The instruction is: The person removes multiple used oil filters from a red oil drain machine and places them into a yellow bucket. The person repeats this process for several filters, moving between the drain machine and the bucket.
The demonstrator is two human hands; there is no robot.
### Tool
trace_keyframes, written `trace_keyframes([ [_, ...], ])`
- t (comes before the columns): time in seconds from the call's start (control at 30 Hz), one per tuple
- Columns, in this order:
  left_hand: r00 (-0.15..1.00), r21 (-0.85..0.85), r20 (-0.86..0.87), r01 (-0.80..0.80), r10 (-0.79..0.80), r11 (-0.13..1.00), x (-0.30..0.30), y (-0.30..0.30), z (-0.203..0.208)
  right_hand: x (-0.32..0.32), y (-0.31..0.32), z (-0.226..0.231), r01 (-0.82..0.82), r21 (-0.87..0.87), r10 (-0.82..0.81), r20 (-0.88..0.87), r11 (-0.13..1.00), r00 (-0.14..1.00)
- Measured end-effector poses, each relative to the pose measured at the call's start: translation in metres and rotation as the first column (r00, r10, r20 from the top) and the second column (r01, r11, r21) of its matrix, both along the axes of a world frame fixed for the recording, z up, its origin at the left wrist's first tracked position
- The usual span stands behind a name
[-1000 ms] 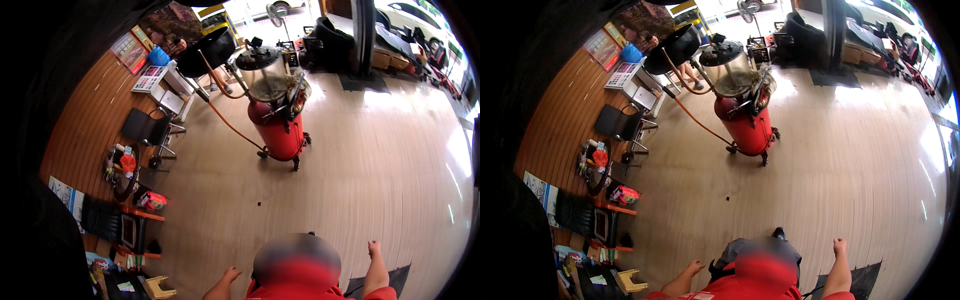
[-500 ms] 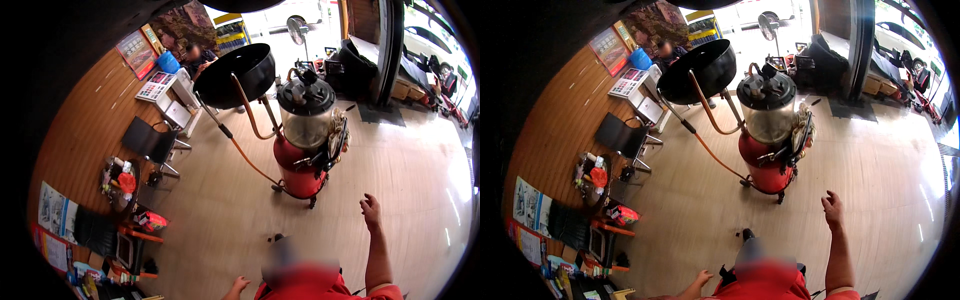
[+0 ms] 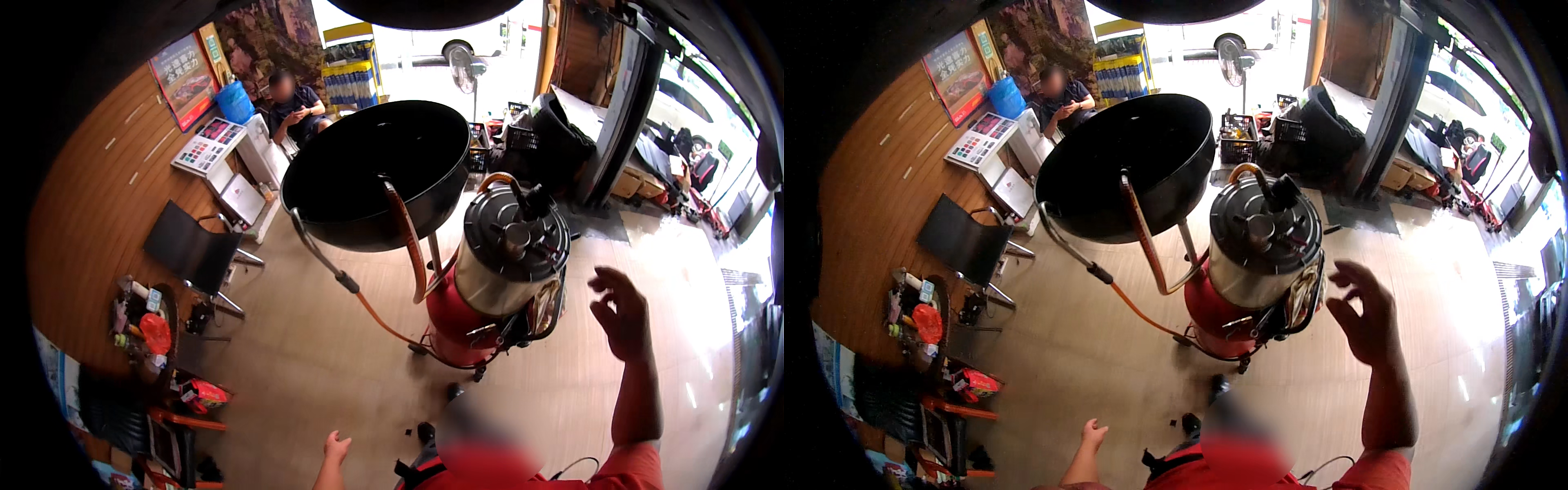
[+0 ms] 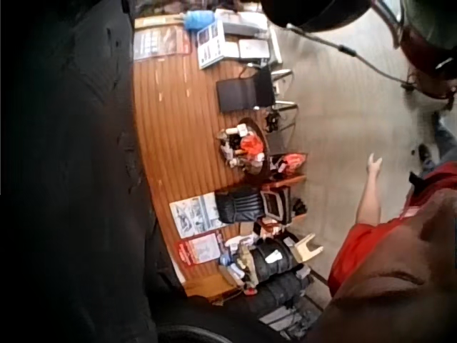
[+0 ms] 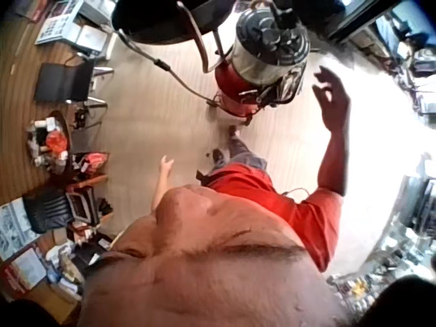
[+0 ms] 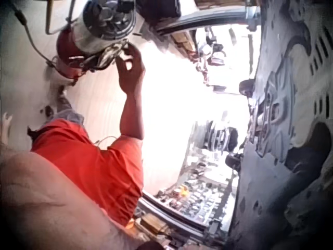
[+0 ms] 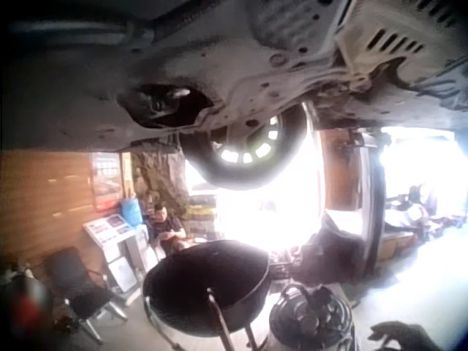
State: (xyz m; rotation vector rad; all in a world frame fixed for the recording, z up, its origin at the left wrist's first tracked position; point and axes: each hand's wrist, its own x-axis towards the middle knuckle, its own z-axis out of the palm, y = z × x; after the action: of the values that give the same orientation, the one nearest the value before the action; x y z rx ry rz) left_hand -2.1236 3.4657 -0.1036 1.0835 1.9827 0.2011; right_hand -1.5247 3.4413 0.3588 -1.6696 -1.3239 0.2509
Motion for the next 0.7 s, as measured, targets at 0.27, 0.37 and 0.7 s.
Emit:
trace_keyframes([
  [0.27,0.99,-0.42,-0.018,-0.137,0.143,0.897,0.023,-0.055,-0.011,0.017,0.234,0.095,-0.492,-0.042,0.426,0.568,0.869,0.704],
  [0.37,0.985,-0.375,-0.171,-0.094,0.03,0.922,0.033,-0.054,-0.004,0.001,0.324,0.127,-0.324,-0.426,0.533,0.608,0.845,0.589],
  [0.7,0.923,-0.14,0.156,-0.331,0.351,0.933,0.042,-0.075,-0.013,-0.026,0.495,0.059,0.119,-0.799,0.808,0.581,0.59,-0.098],
])
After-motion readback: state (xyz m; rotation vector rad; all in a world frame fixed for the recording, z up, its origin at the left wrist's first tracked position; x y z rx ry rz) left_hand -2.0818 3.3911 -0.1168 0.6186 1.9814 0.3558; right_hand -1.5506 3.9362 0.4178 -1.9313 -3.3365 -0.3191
